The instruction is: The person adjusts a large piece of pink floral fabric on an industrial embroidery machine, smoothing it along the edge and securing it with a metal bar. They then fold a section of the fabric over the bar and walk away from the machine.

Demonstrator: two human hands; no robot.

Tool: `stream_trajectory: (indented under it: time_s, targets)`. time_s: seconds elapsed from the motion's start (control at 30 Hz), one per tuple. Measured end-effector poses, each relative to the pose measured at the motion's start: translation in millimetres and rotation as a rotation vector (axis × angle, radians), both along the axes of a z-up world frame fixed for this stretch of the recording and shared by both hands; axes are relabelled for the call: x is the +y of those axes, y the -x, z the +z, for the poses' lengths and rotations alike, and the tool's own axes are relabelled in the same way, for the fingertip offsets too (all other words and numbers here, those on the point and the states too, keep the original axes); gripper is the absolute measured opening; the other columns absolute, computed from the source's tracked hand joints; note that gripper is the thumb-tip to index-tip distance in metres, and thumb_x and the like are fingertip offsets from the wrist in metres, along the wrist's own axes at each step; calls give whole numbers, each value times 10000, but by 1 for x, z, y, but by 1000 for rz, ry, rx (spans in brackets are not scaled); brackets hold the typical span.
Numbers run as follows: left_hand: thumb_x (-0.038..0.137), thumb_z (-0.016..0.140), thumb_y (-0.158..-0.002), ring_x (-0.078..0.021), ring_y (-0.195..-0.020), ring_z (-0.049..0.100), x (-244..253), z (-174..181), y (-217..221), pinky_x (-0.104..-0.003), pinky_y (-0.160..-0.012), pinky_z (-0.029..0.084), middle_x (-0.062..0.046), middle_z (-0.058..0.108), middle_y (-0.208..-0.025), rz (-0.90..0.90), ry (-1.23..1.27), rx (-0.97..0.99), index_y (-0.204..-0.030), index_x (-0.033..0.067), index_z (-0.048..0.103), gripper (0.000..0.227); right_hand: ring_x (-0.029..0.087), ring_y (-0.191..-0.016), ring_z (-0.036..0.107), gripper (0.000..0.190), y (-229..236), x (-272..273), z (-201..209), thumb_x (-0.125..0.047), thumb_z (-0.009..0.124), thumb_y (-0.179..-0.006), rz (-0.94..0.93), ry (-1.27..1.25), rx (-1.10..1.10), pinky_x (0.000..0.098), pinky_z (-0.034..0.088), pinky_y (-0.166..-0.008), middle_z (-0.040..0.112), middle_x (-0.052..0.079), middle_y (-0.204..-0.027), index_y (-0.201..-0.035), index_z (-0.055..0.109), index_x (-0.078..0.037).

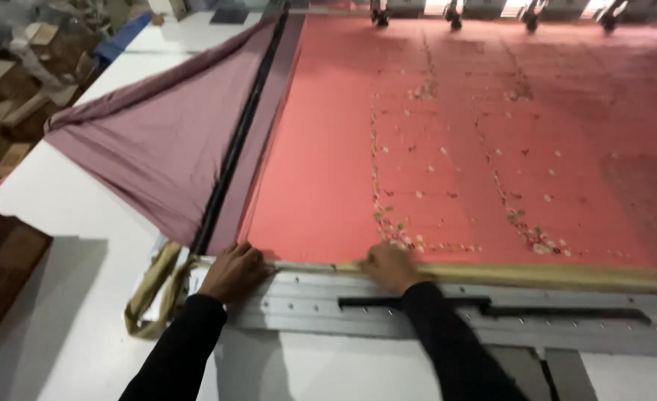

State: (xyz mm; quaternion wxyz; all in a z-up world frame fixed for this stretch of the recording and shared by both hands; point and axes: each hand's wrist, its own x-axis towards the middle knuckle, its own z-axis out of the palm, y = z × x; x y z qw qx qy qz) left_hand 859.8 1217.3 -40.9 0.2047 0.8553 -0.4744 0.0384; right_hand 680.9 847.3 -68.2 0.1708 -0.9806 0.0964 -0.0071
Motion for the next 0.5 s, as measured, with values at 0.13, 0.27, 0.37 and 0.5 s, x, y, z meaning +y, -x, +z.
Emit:
stream_trajectory:
  time_s: [0.13, 0.27, 0.37, 0.5]
  targets:
    - [492, 753, -849, -454, -896, 649, 27, -16, -24, -576, -763, 544, -143, 637, -962, -49, 27, -35, -983, 140, 646, 391, 385, -916, 654, 393, -44, 109, 5, -471, 696, -913, 173, -3, -360, 487, 529, -841, 626, 134, -887, -986, 690, -85]
    - [521, 767, -840, -403, -858, 642, 26, -43, -38, -519, -713, 545, -83, 605, -919, -49, 130, -136, -953, 195, 633, 371, 367, -982, 579, 571, -72, 177, 15, -659, 524, -990, 151, -5, -232, 498, 485, -861, 535, 103, -954, -976, 591, -93]
    - [543, 736, -869, -401, -849, 625, 27, -47, -44, -498, -723, 539, -73, 586, -912, -54, 146, -108, -953, 206, 614, 367, 327, -964, 542, 572, -80, 187, 12, -675, 486, -996, 128, 87, -215, 474, 465, -840, 486, 79, -945, -952, 521, -106]
    - [486, 721, -910, -353, -808, 527, 28, -35, -30, -493, -724, 457, -97, 576, -891, -94, 182, -155, -894, 131, 580, 382, 327, -894, 554, 592, -79, 194, -4, -669, 605, -943, 87, 226, -354, 472, 445, -734, 617, 108, -918, -916, 608, -78]
